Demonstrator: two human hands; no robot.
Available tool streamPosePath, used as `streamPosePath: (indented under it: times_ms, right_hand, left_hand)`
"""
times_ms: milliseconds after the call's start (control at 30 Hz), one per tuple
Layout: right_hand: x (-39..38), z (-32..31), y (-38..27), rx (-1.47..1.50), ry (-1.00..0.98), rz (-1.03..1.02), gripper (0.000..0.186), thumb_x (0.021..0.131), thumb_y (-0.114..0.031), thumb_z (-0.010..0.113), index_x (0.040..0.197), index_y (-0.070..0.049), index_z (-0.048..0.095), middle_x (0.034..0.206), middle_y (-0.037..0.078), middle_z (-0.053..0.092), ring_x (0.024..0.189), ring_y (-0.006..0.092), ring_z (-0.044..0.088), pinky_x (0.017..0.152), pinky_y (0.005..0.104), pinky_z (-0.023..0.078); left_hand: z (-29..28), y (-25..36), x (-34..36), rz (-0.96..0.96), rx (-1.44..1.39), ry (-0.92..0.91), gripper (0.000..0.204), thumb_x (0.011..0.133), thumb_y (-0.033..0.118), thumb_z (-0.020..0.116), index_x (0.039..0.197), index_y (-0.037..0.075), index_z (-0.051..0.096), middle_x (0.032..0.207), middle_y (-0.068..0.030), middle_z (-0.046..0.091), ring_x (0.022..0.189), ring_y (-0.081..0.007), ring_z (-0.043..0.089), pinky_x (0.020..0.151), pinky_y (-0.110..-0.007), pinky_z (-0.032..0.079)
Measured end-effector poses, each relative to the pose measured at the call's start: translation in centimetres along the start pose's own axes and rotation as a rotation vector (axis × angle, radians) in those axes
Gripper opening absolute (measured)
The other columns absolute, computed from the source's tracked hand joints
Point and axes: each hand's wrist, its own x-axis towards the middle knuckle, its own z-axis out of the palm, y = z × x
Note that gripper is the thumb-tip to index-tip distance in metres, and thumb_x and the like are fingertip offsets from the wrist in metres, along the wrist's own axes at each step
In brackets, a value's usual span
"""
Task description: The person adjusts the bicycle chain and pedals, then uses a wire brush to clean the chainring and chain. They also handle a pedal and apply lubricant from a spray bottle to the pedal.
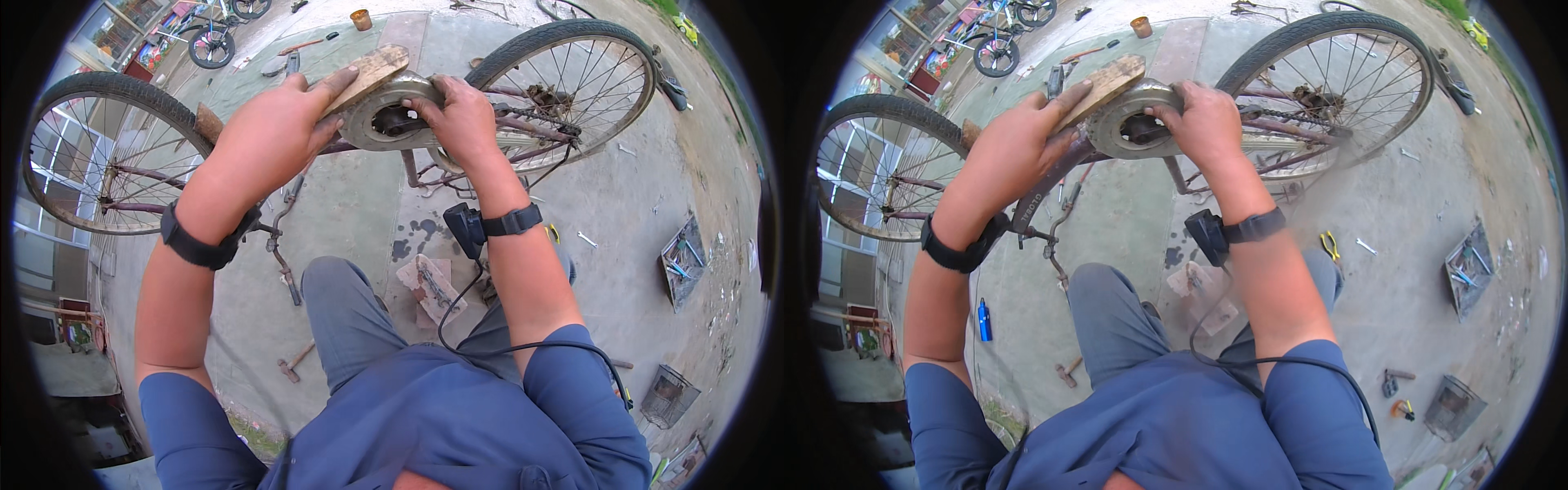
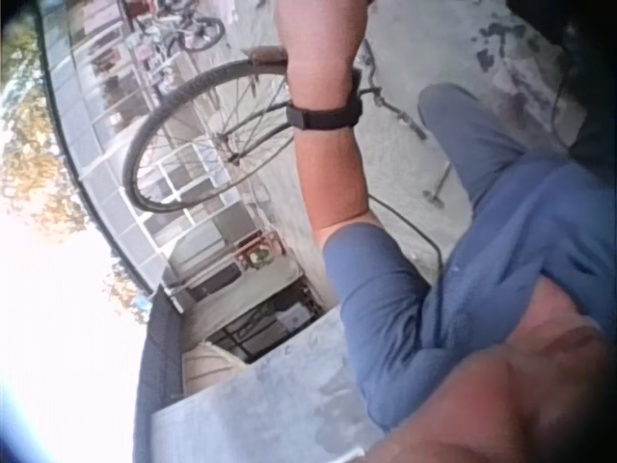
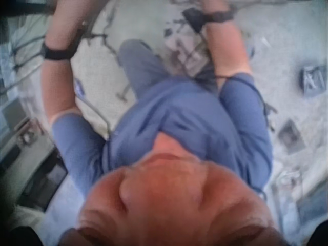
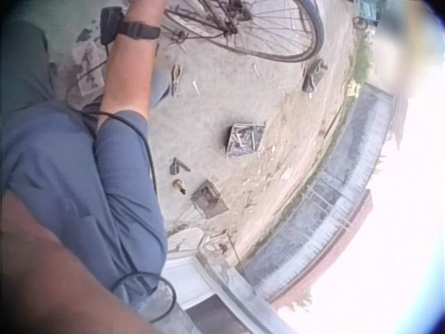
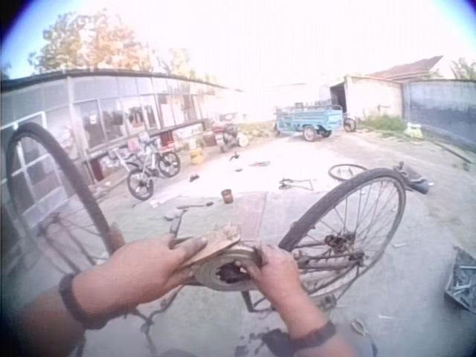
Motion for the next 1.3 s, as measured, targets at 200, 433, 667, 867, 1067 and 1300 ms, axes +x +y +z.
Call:
streamPosePath:
  times_ms: [200,433,667,867,1067,1300]
  right_hand:
    - [0.4,-0.1,0.0,-0.040,-0.004,0.024,0.044,0.083,-0.041,0.081,0.096,-0.001,0.068,0.087,0.017,0.070,0.083,0.0390,0.067,0.071,0.0447,0.053]
    - [0.4,-0.1,0.6,-0.008,-0.006,0.025,0.040,0.082,-0.039,0.082,0.089,-0.002,0.070,0.084,0.016,0.069,0.080,0.0381,0.067,0.069,0.0447,0.052]
    - [0.1,-0.1,0.7,0.060,0.000,0.072,0.040,0.079,-0.039,0.083,0.086,-0.002,0.070,0.085,0.016,0.070,0.082,0.0374,0.068,0.071,0.0453,0.053]
    - [0.1,0.1,0.9,0.056,0.016,0.055,0.041,0.081,-0.039,0.082,0.087,-0.001,0.068,0.084,0.016,0.068,0.080,0.0370,0.066,0.069,0.0447,0.051]
    - [0.0,0.0,0.8,0.063,0.026,0.019,0.043,0.081,-0.039,0.083,0.085,0.000,0.067,0.084,0.016,0.067,0.079,0.0358,0.065,0.068,0.0441,0.051]
    - [0.1,-0.1,0.8,0.089,0.022,0.051,0.042,0.081,-0.039,0.083,0.086,0.000,0.067,0.081,0.016,0.066,0.074,0.0352,0.064,0.066,0.0425,0.050]
  left_hand:
    - [2.3,2.1,6.1,0.119,0.006,0.040,0.056,0.095,0.026,0.065,0.149,0.021,0.051,0.097,-0.0219,0.060,0.087,-0.0412,0.064,0.077,-0.048,0.052]
    - [-2.4,-1.6,2.1,0.153,0.032,-0.105,0.057,0.094,0.021,0.067,0.149,0.021,0.051,0.090,-0.0186,0.057,0.083,-0.0393,0.062,0.075,-0.047,0.049]
    - [1.4,1.5,8.0,0.175,0.047,-0.084,0.057,0.095,0.020,0.066,0.150,0.022,0.050,0.096,-0.0210,0.060,0.087,-0.0413,0.063,0.077,-0.049,0.050]
    - [-1.7,-1.5,3.1,0.069,-0.016,-0.109,0.054,0.099,0.026,0.062,0.151,0.023,0.049,0.096,-0.0209,0.061,0.088,-0.0405,0.064,0.078,-0.048,0.051]
    - [2.7,-0.2,7.2,0.183,-0.109,0.119,0.056,0.098,0.025,0.063,0.152,0.021,0.048,0.097,-0.0204,0.061,0.086,-0.0408,0.063,0.078,-0.048,0.051]
    - [1.3,-3.8,-0.4,0.023,-0.186,0.024,0.056,0.097,0.026,0.064,0.151,0.020,0.048,0.093,-0.0216,0.061,0.087,-0.0425,0.062,0.079,-0.049,0.050]
